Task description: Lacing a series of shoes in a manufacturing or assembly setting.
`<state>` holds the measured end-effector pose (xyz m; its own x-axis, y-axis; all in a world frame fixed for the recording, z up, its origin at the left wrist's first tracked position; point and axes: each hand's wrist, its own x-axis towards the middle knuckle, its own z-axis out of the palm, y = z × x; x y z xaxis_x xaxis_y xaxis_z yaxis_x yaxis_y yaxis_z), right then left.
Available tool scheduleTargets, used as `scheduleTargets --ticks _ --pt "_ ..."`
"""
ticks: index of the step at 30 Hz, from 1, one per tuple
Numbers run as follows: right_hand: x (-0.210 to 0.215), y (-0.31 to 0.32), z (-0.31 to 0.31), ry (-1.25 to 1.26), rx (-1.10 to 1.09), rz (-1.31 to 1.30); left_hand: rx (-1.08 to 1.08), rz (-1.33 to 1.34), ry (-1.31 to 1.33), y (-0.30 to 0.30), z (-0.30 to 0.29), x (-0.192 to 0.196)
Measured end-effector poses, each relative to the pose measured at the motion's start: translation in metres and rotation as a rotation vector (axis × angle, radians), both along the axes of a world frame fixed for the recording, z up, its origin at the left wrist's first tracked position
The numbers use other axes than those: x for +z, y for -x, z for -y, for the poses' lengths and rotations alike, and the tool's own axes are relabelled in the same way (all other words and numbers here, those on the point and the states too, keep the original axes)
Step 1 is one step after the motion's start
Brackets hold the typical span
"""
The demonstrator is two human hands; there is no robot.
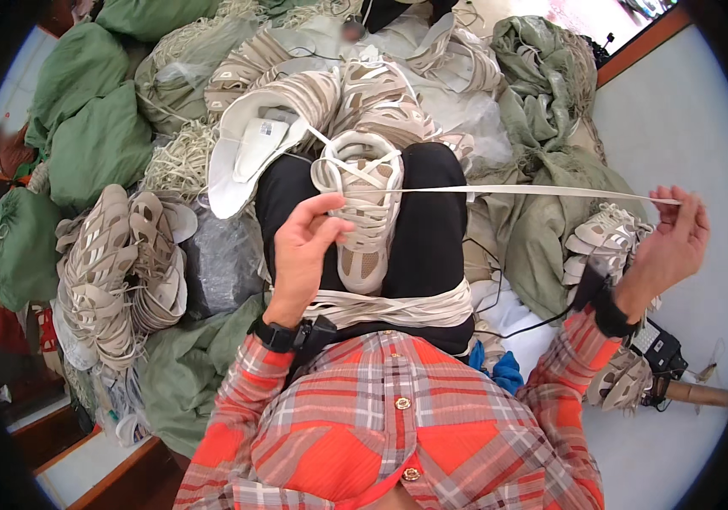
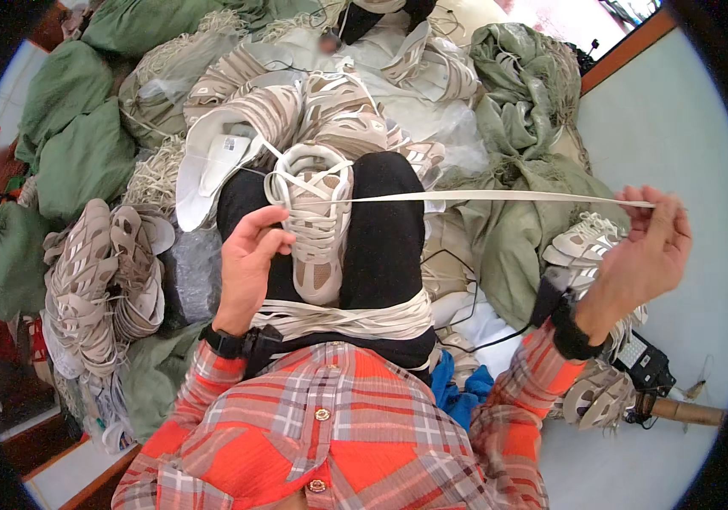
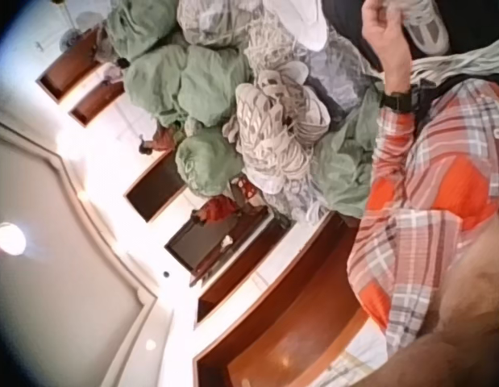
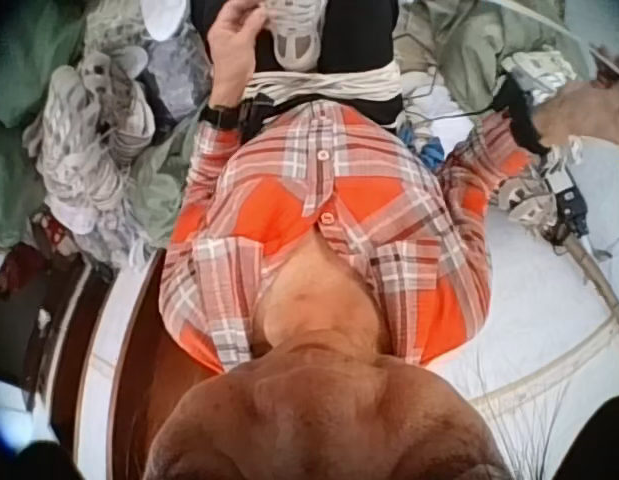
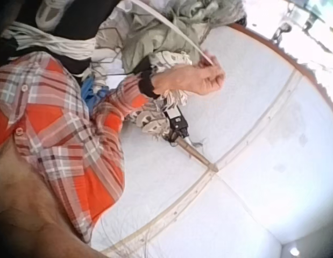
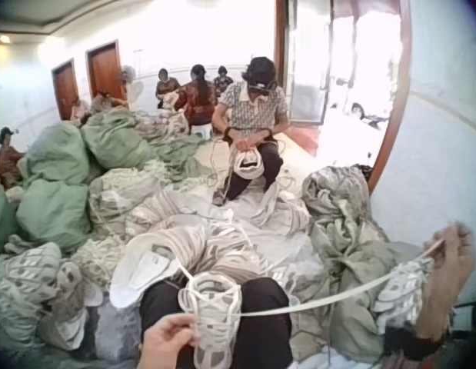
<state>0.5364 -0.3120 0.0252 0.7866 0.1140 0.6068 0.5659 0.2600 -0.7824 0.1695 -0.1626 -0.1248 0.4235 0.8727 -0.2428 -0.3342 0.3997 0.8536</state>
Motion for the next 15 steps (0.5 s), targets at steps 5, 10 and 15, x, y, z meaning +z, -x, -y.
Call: scheduleTargets --ticks 5,10,15 --pt "-0.014 0.006 0.018 -0.083 0.18 -0.344 -0.388 -0.563 -1.096 -0.047 -0.022 0.018" --pt "-0.058 0.003 0.012 0.144 0.195 -0.486 -0.437 -0.641 -1.256 -0.06 -0.006 0.029" --pt "-0.126 0.017 -0.006 1.295 0.017 0.49 -0.513 -0.707 -1.342 -0.079 0.013 0.026"
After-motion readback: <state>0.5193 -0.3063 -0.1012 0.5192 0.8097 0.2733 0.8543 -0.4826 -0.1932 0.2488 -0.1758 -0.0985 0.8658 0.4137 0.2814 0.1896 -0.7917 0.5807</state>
